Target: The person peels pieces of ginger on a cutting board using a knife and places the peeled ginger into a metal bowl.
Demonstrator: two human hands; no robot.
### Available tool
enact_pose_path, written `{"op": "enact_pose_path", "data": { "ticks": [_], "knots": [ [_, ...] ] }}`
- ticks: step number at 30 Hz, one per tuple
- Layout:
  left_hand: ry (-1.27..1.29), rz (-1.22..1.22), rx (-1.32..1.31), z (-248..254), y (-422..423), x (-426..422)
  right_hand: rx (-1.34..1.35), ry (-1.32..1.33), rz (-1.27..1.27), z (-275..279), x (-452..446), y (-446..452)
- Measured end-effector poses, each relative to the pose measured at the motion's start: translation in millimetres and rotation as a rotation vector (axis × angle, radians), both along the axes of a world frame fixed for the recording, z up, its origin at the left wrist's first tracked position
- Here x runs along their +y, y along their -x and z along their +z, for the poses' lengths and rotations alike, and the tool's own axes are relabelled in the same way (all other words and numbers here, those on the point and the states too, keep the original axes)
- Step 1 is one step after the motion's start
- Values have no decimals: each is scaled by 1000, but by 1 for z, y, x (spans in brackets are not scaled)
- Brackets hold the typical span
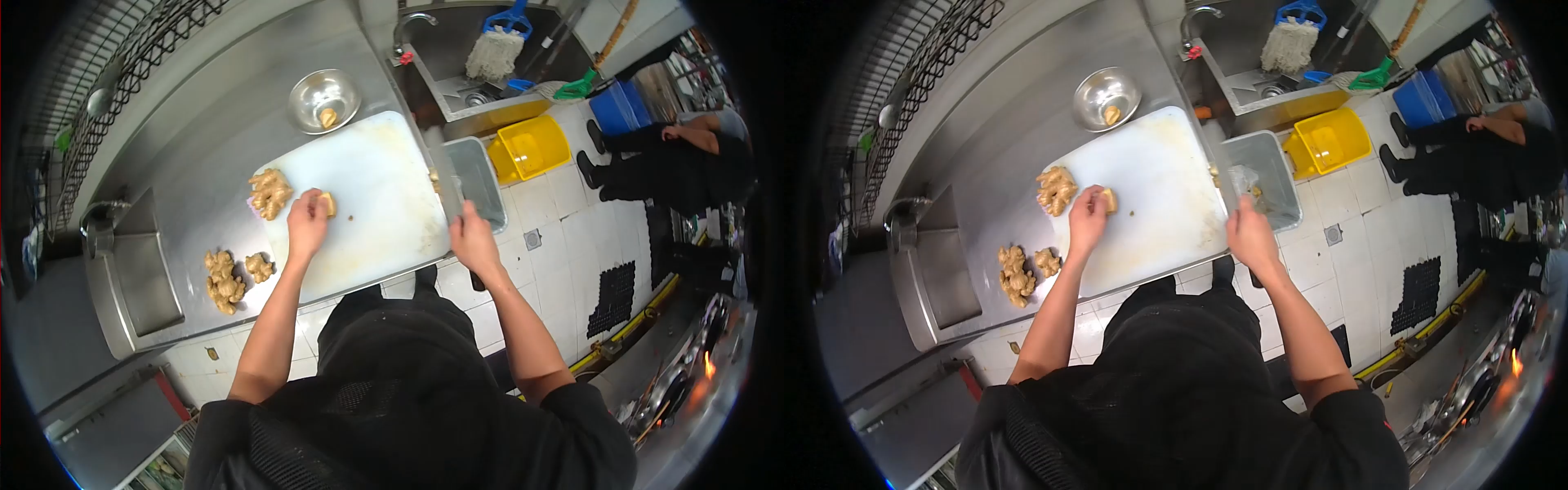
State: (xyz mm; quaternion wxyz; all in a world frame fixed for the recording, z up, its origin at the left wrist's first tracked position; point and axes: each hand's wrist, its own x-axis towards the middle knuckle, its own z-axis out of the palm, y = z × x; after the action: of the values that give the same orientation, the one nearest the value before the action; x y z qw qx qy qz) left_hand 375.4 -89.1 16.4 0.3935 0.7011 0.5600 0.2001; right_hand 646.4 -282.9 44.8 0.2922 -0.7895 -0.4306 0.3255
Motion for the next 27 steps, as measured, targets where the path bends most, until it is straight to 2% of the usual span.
{"op": "enact_pose_path", "data": {
  "ticks": [1,2,3,5,6,8,11,14,18,21,24,26,27],
  "knots": [
    [-244,-132,314,-3,9,-1,12,5,-70,3,-2,4],
    [-483,-156,389,-7,14,-5,22,10,-143,6,-2,8],
    [-481,-148,396,-12,18,-5,27,10,-134,8,-1,15],
    [-163,-40,-24,-2,17,-4,192,2,120,13,4,36],
    [-156,-35,-21,-1,18,-4,260,-3,200,5,6,48],
    [-166,-158,-208,-1,22,0,317,-6,322,-7,7,71],
    [-238,-281,-99,-1,27,5,381,41,246,-9,-1,77],
    [-233,-215,-29,5,24,2,290,63,211,-11,-15,57],
    [-217,-119,-76,-7,31,-6,335,31,290,-13,-16,58],
    [-348,-133,-104,-3,33,-10,395,42,314,-26,-16,64],
    [-305,-139,-48,6,37,-11,446,149,-65,-6,-15,34],
    [-108,-266,174,13,44,-25,399,93,-147,-6,-23,13],
    [-111,-265,172,9,46,-36,356,39,-238,-6,-25,7]
  ]
}}
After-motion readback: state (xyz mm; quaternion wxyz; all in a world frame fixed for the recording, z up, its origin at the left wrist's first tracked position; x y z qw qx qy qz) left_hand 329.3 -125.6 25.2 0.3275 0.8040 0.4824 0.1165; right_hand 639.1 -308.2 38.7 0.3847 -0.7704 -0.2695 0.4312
